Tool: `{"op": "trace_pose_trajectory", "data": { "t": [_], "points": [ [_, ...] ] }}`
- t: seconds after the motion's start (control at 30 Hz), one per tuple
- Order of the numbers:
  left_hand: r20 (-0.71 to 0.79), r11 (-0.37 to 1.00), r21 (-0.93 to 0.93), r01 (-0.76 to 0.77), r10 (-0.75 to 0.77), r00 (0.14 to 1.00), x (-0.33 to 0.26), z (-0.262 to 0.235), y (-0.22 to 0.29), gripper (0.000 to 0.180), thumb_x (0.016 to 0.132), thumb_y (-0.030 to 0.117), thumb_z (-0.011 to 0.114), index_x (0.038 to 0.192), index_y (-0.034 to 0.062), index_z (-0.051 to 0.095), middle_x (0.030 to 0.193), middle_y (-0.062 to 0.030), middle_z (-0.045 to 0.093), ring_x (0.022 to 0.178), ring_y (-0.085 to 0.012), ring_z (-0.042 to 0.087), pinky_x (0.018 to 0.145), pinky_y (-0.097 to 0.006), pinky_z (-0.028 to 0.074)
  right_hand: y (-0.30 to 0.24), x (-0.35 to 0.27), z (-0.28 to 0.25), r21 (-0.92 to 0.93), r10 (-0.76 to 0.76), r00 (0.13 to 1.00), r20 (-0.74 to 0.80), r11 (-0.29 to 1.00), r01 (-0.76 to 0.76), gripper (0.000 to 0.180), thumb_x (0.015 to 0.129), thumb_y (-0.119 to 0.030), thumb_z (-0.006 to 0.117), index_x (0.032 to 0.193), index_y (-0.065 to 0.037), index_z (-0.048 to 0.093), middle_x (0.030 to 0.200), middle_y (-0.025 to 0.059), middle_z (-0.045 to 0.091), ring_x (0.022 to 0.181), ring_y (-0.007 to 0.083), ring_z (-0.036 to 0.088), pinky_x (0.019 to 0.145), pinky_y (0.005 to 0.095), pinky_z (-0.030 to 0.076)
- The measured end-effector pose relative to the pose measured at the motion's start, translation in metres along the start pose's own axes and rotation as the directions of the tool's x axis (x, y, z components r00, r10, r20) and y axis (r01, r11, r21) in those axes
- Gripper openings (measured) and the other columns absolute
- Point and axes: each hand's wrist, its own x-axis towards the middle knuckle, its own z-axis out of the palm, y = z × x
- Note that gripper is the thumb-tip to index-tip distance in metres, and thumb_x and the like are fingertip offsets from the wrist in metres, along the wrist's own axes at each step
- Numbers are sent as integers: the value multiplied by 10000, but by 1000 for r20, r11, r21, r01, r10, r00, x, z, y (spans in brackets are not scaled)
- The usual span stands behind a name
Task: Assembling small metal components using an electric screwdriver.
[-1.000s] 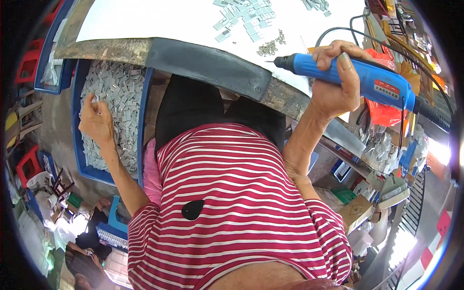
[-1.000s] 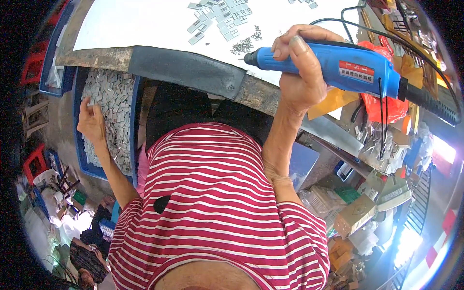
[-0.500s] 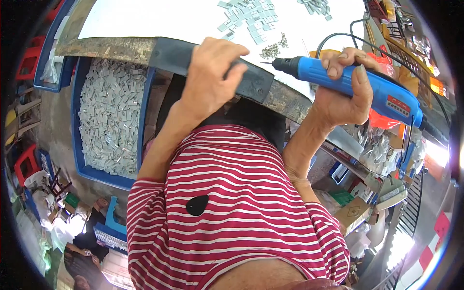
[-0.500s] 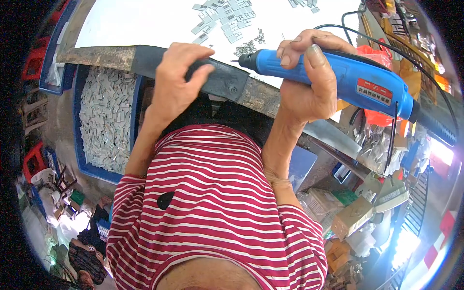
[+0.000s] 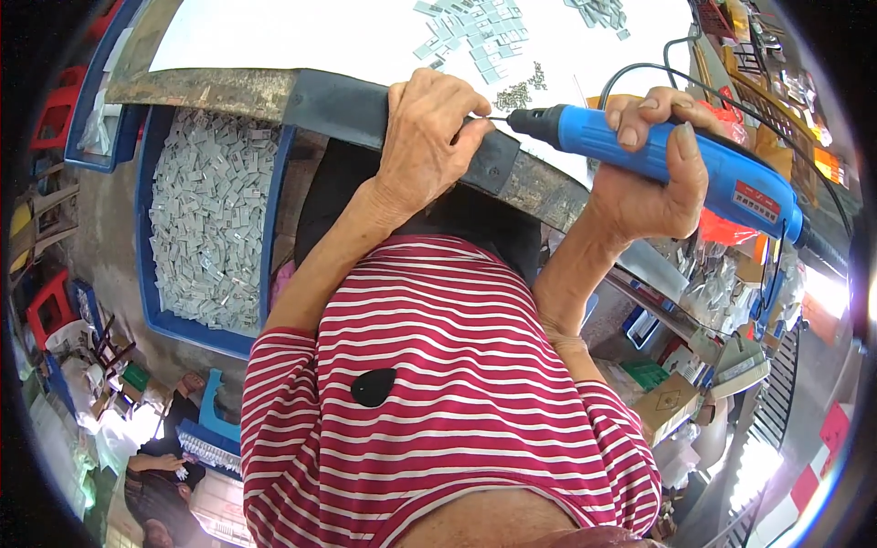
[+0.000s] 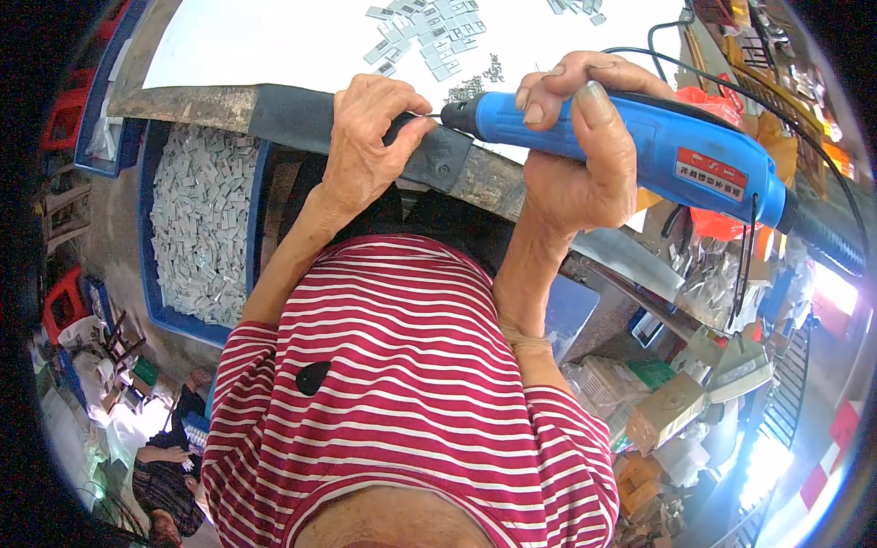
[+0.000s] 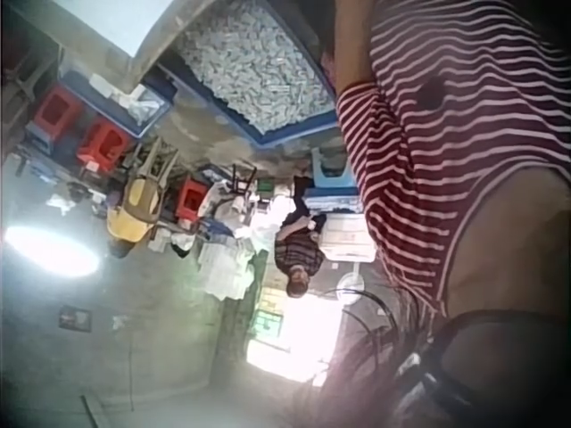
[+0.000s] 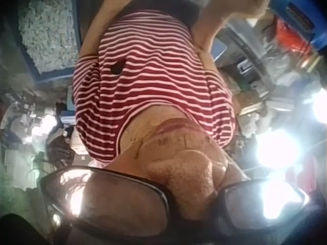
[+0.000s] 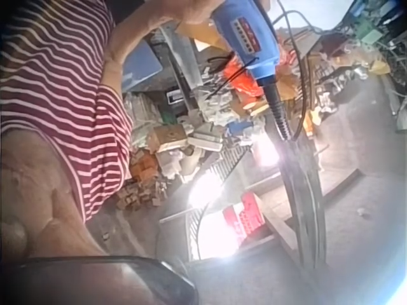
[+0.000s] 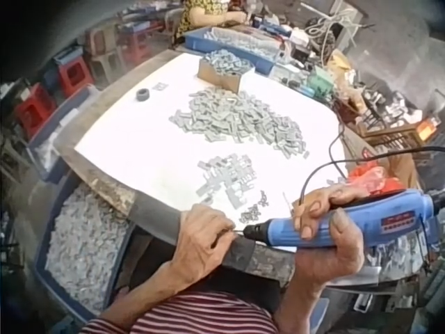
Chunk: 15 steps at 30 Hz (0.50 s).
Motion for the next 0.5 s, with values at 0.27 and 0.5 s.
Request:
{"op": "trace_pose_trajectory", "data": {
  "t": [0.27,0.5],
  "points": [
    [13,999,-46,24,-24,1000,0,-3,-2,133,698,133,680,793,73,609,825,-14,591,858,-194,498,776,-343,342,0,1,-2,49,0,1000,-10,999,1,215,738,-9,509,944,51,519,762,208,552,528,208,509,523,355,427],
    [7,997,-82,11,-10,1000,-1,-4,-5,125,712,148,676,799,78,619,827,-10,593,853,-187,494,789,-345,338,-1,2,-3,49,-13,1000,-5,999,13,222,739,-15,499,950,50,519,768,207,553,540,213,513,534,359,428]
  ]
}}
